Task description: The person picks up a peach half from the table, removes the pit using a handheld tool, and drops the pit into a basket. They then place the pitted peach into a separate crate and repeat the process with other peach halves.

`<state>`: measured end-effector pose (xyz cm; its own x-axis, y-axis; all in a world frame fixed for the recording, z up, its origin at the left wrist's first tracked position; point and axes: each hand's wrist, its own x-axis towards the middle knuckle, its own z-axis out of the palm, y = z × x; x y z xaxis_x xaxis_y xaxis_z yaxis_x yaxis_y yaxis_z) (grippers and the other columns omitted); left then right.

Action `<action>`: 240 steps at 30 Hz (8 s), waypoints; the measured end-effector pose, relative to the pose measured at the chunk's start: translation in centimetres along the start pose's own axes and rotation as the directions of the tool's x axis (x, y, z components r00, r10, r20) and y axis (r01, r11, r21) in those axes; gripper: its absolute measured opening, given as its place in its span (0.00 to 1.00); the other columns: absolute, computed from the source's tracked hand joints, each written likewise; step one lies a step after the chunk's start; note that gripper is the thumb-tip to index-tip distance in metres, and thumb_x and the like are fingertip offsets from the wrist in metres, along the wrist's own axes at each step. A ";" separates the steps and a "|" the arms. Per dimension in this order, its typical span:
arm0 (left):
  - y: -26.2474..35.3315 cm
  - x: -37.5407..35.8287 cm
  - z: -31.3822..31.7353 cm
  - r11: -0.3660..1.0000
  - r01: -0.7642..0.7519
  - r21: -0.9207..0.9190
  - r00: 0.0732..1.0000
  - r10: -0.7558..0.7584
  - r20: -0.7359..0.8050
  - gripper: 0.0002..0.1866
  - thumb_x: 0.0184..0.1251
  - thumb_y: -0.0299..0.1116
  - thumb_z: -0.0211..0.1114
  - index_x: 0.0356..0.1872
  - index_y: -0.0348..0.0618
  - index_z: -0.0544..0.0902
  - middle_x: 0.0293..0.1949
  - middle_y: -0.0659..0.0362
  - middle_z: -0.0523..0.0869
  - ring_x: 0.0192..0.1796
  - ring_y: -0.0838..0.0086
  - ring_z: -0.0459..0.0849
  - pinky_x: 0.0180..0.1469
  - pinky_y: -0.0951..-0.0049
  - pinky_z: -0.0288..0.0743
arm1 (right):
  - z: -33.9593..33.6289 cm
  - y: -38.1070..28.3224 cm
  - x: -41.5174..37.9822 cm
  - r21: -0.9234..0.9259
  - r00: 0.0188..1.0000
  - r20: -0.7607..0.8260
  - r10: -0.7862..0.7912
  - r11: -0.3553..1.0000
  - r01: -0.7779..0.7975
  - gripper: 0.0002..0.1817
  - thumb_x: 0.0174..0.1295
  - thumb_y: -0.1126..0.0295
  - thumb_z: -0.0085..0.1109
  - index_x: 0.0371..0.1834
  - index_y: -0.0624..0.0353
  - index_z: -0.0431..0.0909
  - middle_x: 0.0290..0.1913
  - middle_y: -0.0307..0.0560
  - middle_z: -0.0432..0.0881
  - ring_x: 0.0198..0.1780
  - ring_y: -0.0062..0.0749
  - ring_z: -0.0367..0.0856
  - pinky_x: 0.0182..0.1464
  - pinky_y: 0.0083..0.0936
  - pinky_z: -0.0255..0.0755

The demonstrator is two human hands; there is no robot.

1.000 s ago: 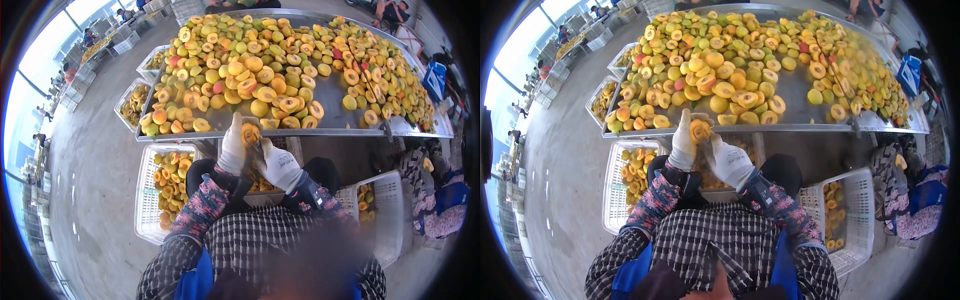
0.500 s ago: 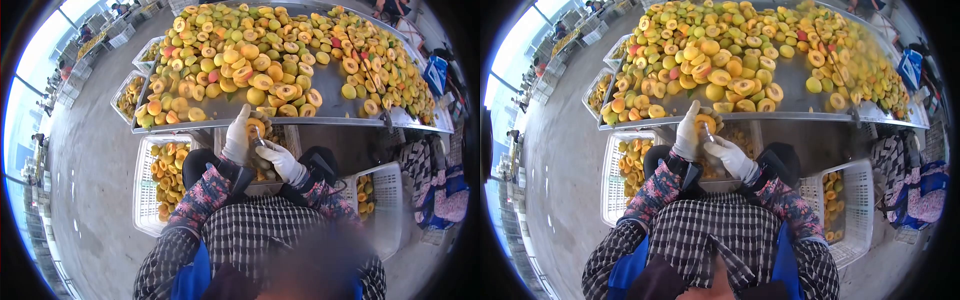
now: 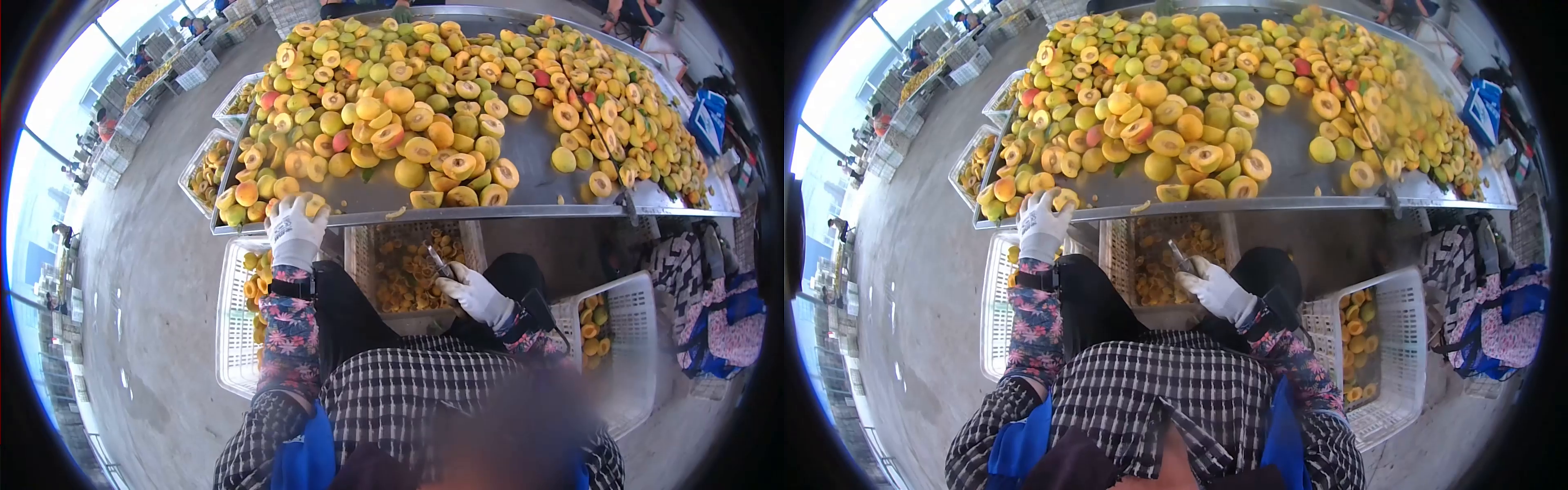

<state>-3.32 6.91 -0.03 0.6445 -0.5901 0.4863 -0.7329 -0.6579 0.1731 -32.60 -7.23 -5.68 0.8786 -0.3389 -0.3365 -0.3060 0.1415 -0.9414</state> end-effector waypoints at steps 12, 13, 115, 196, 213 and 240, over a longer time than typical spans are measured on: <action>14.8 2.8 3.2 0.953 -0.123 -0.278 0.722 0.278 0.634 0.36 0.61 0.69 0.56 0.42 0.42 0.87 0.40 0.51 0.89 0.40 0.64 0.88 0.29 0.61 0.80 | 0.8 1.2 0.6 0.184 0.947 -0.228 -0.224 0.946 0.268 0.10 0.70 0.66 0.56 0.49 0.58 0.73 0.32 0.30 0.72 0.30 0.16 0.67 0.34 0.14 0.64; 14.6 2.6 5.0 0.965 -0.021 -0.260 0.765 0.183 0.618 0.37 0.58 0.68 0.59 0.46 0.40 0.84 0.41 0.47 0.88 0.44 0.58 0.87 0.40 0.59 0.79 | 1.0 0.9 -0.1 0.313 0.977 -0.200 -0.079 0.939 0.140 0.10 0.70 0.66 0.56 0.49 0.57 0.73 0.31 0.29 0.71 0.29 0.15 0.66 0.31 0.15 0.63; 10.7 -4.9 -0.6 -0.278 0.618 -0.735 0.735 -0.129 0.666 0.28 0.74 0.55 0.54 0.32 0.34 0.80 0.31 0.52 0.84 0.31 0.66 0.85 0.33 0.69 0.82 | 5.8 -3.9 1.8 0.415 0.977 0.191 -0.090 0.910 0.003 0.16 0.75 0.57 0.48 0.52 0.59 0.72 0.31 0.32 0.74 0.26 0.09 0.67 0.27 0.09 0.64; 8.8 -2.0 2.1 -0.412 0.588 -0.696 0.729 -0.103 0.677 0.31 0.73 0.65 0.45 0.51 0.45 0.78 0.35 0.60 0.85 0.31 0.73 0.83 0.29 0.78 0.75 | 1.4 -5.7 1.1 -0.809 0.966 -0.191 -0.176 0.586 -0.053 0.36 0.66 0.68 0.53 0.76 0.57 0.49 0.44 0.69 0.80 0.45 0.66 0.80 0.48 0.49 0.73; 12.1 -4.3 0.7 -0.566 0.543 -0.621 0.764 0.025 0.645 0.25 0.79 0.51 0.45 0.58 0.38 0.73 0.46 0.52 0.83 0.46 0.67 0.82 0.52 0.70 0.77 | 4.2 -6.0 2.2 -0.794 0.743 -0.178 -0.645 0.540 0.279 0.16 0.66 0.62 0.56 0.47 0.61 0.67 0.31 0.60 0.82 0.31 0.58 0.82 0.34 0.48 0.75; 10.8 -4.0 1.3 -0.171 0.741 -0.649 0.671 0.171 0.721 0.29 0.77 0.56 0.48 0.37 0.35 0.81 0.36 0.50 0.85 0.38 0.63 0.87 0.43 0.67 0.82 | 2.2 -4.3 1.1 -0.615 0.928 0.071 -0.366 0.717 0.329 0.22 0.70 0.60 0.52 0.56 0.66 0.67 0.39 0.69 0.82 0.39 0.64 0.81 0.40 0.49 0.73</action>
<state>-13.58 1.57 -1.19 0.4641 -0.8463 -0.2614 0.4617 -0.0208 0.8868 -29.50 -6.22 -1.92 0.9532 -0.3005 0.0334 -0.1554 -0.5818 -0.7984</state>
